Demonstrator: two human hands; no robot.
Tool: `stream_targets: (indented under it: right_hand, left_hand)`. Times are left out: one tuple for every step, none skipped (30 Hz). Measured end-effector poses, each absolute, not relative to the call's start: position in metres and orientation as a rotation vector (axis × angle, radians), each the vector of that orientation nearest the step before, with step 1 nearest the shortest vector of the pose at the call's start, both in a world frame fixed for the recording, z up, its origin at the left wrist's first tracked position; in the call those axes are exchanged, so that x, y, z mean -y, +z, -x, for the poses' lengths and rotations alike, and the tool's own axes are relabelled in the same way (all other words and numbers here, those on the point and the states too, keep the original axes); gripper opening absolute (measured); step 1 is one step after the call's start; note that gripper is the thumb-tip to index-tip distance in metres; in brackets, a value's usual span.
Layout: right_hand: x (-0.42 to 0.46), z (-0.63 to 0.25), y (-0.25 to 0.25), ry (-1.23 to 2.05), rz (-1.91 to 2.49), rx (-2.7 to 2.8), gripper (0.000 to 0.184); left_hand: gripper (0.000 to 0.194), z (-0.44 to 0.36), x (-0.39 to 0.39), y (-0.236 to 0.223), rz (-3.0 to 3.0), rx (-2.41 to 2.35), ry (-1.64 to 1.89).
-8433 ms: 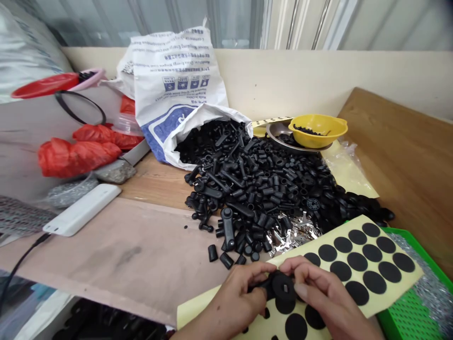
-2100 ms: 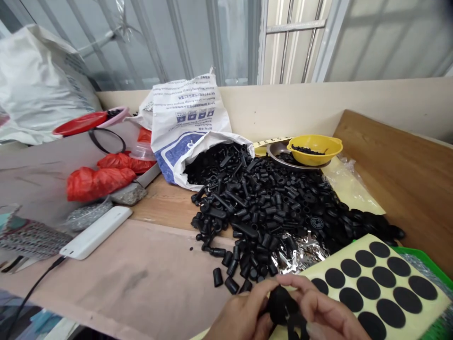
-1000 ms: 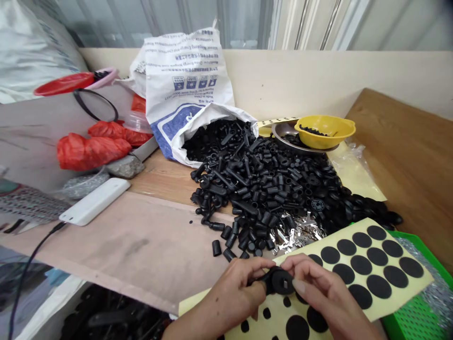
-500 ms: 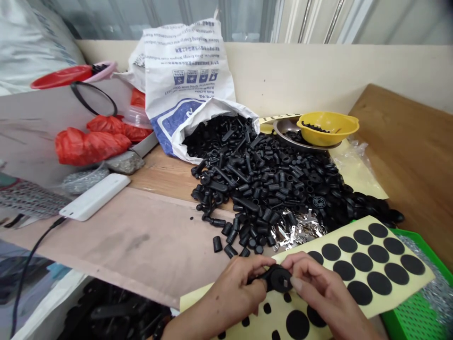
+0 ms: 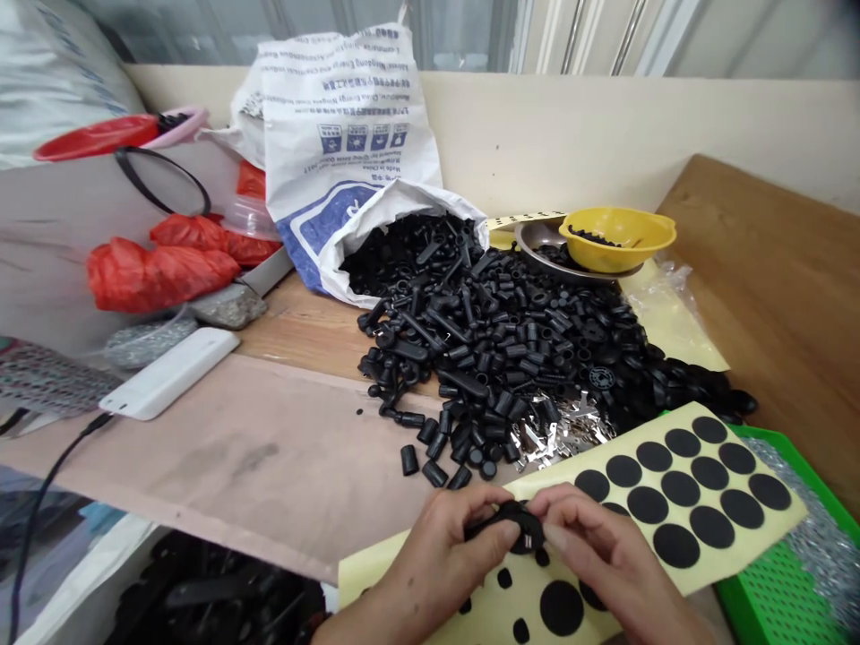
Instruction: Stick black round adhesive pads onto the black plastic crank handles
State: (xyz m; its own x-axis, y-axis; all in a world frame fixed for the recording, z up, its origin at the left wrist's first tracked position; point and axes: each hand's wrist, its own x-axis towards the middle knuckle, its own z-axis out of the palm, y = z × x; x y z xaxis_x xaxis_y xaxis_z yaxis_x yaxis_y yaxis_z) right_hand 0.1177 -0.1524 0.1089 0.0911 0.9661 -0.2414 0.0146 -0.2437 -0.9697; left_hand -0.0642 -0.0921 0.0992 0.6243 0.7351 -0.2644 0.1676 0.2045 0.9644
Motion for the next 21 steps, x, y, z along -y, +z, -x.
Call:
stream_targets:
  right_hand:
    - [0.153,-0.119,0.109,1.369,1.438,0.990,0.020]
    - [0.153,-0.120,0.110,1.444,1.418,0.931,0.019]
    - [0.153,-0.120,0.110,1.523,1.389,0.857,0.019]
    - [0.153,-0.120,0.111,1.589,1.357,0.773,0.021]
    - [0.152,-0.119,0.111,1.637,1.326,0.691,0.024]
    - [0.152,-0.117,0.111,1.663,1.295,0.630,0.028]
    - [0.152,-0.115,0.111,1.672,1.267,0.589,0.029]
    - [0.152,-0.113,0.110,1.660,1.244,0.559,0.028]
    - [0.151,-0.111,0.110,1.631,1.227,0.535,0.026]
    - [0.151,-0.108,0.109,1.593,1.222,0.526,0.025]
    - [0.151,-0.105,0.109,1.544,1.238,0.541,0.024]
    - [0.151,-0.102,0.109,1.484,1.286,0.596,0.024]
    - [0.151,-0.098,0.110,1.413,1.358,0.699,0.025]
    - [0.151,-0.094,0.111,1.329,1.435,0.846,0.025]
    - [0.151,-0.089,0.112,1.237,1.499,1.011,0.025]
    - [0.152,-0.084,0.114,1.146,1.541,1.164,0.025]
    - [0.153,-0.080,0.115,1.066,1.557,1.287,0.025]
    - [0.153,-0.075,0.115,1.002,1.548,1.377,0.026]
    - [0.154,-0.070,0.115,0.945,1.524,1.440,0.028]
    - [0.156,-0.065,0.115,0.890,1.500,1.485,0.030]
    - [0.157,-0.061,0.114,0.833,1.483,1.520,0.032]
  left_hand:
    - [0.021,0.065,0.092,0.100,-1.321,-0.851,0.476]
    - [0.022,0.065,0.092,0.100,-1.300,-0.849,0.478]
    - [0.024,0.065,0.092,0.100,-1.279,-0.844,0.481]
    - [0.025,0.065,0.092,0.099,-1.256,-0.838,0.482]
    - [0.027,0.065,0.092,0.099,-1.236,-0.834,0.485]
    - [0.028,0.065,0.091,0.099,-1.217,-0.833,0.491]
    - [0.029,0.065,0.091,0.100,-1.201,-0.835,0.496]
    - [0.030,0.066,0.091,0.101,-1.186,-0.846,0.502]
    - [0.031,0.067,0.091,0.102,-1.175,-0.860,0.504]
    - [0.031,0.067,0.092,0.103,-1.168,-0.879,0.506]
    - [0.031,0.068,0.093,0.103,-1.167,-0.897,0.504]
    - [0.031,0.069,0.094,0.104,-1.169,-0.911,0.502]
    - [0.031,0.070,0.096,0.104,-1.172,-0.920,0.502]
    - [0.030,0.072,0.097,0.104,-1.175,-0.921,0.505]
    - [0.030,0.073,0.100,0.103,-1.176,-0.917,0.510]
    - [0.029,0.075,0.102,0.103,-1.171,-0.913,0.512]
    - [0.029,0.077,0.104,0.104,-1.156,-0.906,0.514]
    - [0.029,0.080,0.106,0.104,-1.132,-0.900,0.515]
    - [0.029,0.083,0.108,0.105,-1.105,-0.892,0.515]
    - [0.030,0.087,0.111,0.107,-1.077,-0.878,0.521]
    - [0.031,0.091,0.113,0.108,-1.047,-0.864,0.534]
